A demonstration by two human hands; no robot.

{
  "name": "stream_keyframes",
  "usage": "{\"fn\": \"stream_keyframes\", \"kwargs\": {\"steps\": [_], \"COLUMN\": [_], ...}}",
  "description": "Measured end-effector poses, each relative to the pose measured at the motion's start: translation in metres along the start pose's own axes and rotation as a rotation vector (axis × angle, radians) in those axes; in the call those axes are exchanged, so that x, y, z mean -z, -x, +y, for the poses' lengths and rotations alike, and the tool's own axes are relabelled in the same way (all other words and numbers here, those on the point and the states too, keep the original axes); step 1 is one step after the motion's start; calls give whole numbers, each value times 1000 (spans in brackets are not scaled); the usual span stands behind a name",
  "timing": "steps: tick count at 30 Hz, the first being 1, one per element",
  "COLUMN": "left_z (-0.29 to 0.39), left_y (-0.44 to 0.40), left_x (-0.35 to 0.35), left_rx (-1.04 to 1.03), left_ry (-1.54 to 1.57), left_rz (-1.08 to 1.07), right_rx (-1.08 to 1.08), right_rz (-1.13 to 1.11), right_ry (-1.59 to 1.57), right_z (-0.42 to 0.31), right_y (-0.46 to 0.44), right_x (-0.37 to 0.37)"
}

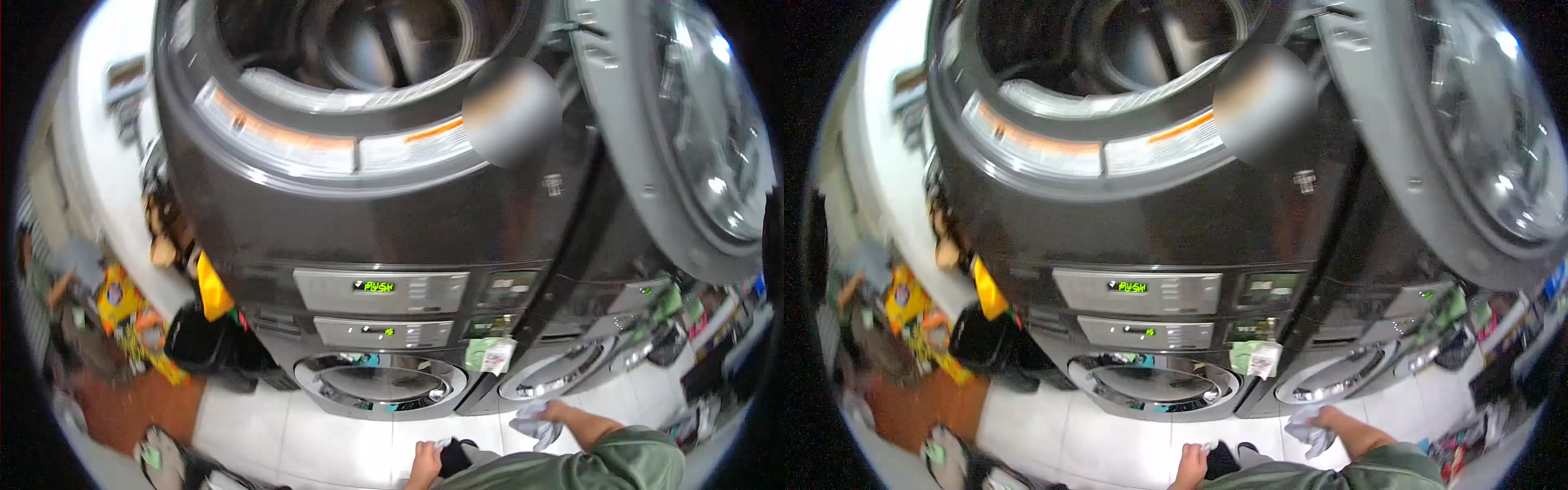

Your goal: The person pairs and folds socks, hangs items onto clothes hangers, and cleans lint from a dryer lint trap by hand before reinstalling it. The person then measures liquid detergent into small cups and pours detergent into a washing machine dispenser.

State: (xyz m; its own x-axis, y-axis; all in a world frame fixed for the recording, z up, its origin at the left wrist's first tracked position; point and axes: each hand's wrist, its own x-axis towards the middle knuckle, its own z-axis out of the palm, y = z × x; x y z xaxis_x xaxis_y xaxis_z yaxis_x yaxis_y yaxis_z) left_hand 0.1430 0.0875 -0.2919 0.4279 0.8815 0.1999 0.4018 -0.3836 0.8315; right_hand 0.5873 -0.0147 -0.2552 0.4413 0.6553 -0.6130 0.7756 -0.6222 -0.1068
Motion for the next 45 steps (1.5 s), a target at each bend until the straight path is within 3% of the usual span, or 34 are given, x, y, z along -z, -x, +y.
{"fn": "stream_keyframes", "kwargs": {"steps": [1, 2, 3, 5, 6, 7, 8, 10, 11, 14, 16, 17, 18, 21, 22, 24, 27, 30, 31, 34, 35, 37, 38, 39, 41, 43, 45], "left_z": [39, 64, 70, 89, 79, 79, 89, 126, 150, 153, 193, 174, 177, 203, 227, 262, 312, 319, 317, 349, 375, 407, 410, 444, 482, 473, 495], "left_y": [-23, -40, -56, -78, -90, -99, -108, -120, -107, -109, -101, -109, -113, -124, -122, -125, -116, -116, -111, -101, -100, -105, -110, -102, -103, -123, -130], "left_x": [32, 53, 65, 87, 88, 90, 93, 96, 92, 53, 43, 19, -4, -53, -66, -99, -152, -222, -245, -282, -292, -323, -342, -354, -388, -452, -508], "left_rx": [19, 36, -74, -176, -257, -146, -40, -239, -281, -497, -385, -256, -52, -83, -34, 34, -56, -776, -673, -433, -475, -574, -625, -491, -334, -360, -235], "left_ry": [46, 93, 62, 136, 101, -1, -135, -331, -7, 3, 139, 11, 89, 197, 316, 239, 60, -196, -176, -209, -203, -204, -216, -188, -144, -40, -87], "left_rz": [9, 5, 37, 19, -100, -343, -574, -910, -902, -1032, -1126, -1177, -1179, -1158, -1152, -1180, -1140, -851, -813, -791, -769, -711, -672, -685, -711, -773, -852], "right_rx": [-120, 153, -111, -347, -427, -441, -413, -394, -473, -622, -677, -863, -1046, -1586, -1466, -1036, -759, -931, -1203, -1479, -1466, -1186, -997, -863, -849, -912, -943], "right_rz": [-128, -82, -113, -397, -597, -730, -704, -311, -234, 24, 238, 369, 494, 623, 794, 1162, 1189, 876, 651, 358, 445, 535, 407, 570, 578, 530, 559], "right_ry": [116, 53, 73, -455, -824, -1077, -1184, -947, -1160, -1684, -1924, -1850, -1754, -1938, -2304, -2995, -2812, -2110, -1756, -968, -913, -1003, -1113, -1085, -1235, -1248, -1267], "right_z": [10, 49, 68, 84, 82, 74, 54, -16, -25, -34, -13, -11, -13, 32, 43, 70, 133, 236, 264, 311, 336, 381, 415, 419, 426, 450, 484], "right_y": [25, 31, 42, 97, 130, 161, 190, 255, 275, 299, 327, 342, 367, 331, 327, 326, 354, 373, 388, 411, 397, 370, 323, 325, 343, 320, 310], "right_x": [18, 7, -4, -25, -43, -76, -108, -148, -171, -225, -257, -269, -254, -377, -412, -441, -402, -377, -351, -263, -278, -282, -326, -296, -226, -211, -195]}}
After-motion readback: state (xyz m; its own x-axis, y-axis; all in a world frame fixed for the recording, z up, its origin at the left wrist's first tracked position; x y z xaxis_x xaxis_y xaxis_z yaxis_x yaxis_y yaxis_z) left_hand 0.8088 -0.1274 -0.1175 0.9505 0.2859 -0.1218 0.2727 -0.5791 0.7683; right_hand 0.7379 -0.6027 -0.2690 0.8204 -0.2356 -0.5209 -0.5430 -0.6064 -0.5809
